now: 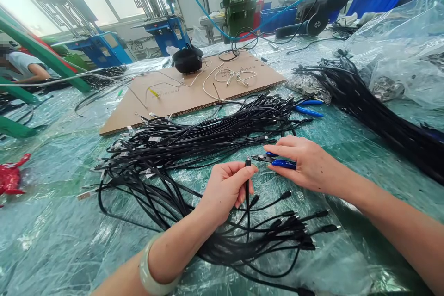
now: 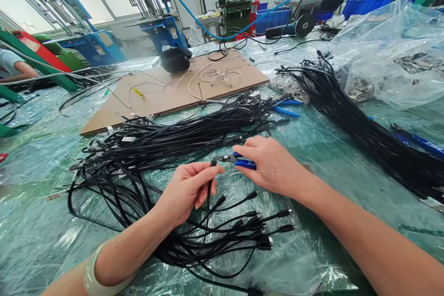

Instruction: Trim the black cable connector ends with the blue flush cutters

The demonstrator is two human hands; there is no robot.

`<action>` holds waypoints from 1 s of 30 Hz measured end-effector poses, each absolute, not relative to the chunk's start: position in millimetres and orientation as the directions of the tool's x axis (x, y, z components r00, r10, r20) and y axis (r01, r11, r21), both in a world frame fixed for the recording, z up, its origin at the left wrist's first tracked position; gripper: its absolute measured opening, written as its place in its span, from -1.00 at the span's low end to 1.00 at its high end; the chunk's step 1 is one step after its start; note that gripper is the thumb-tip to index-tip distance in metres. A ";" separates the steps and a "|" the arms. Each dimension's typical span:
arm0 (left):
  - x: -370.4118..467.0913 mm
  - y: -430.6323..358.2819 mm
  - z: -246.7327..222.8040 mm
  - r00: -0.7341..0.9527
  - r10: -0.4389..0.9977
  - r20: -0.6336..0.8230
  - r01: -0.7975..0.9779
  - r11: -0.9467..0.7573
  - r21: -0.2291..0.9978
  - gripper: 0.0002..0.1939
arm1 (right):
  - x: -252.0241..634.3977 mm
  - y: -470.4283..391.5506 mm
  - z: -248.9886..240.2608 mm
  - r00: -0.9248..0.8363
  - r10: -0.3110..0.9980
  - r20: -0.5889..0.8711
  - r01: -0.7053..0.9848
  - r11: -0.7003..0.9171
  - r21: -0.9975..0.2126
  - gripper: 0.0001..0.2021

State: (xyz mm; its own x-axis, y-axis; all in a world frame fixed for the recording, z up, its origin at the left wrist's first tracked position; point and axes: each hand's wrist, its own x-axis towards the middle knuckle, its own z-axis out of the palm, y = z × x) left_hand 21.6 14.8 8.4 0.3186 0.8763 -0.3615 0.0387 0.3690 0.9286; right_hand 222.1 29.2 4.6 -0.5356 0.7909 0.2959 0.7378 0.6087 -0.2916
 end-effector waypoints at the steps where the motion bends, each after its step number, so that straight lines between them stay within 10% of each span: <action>1: 21.4 15.0 7.9 0.324 0.877 -0.354 0.036 0.363 0.931 -0.70 | 222.2 29.3 4.2 -0.539 0.787 0.299 0.745 0.612 -0.267 -0.70; 30: 20.5 16.9 7.6 0.339 0.838 -0.428 -0.013 0.459 0.889 -0.78 | 221.4 27.4 5.8 -0.536 0.796 0.281 0.777 0.596 -0.204 -0.80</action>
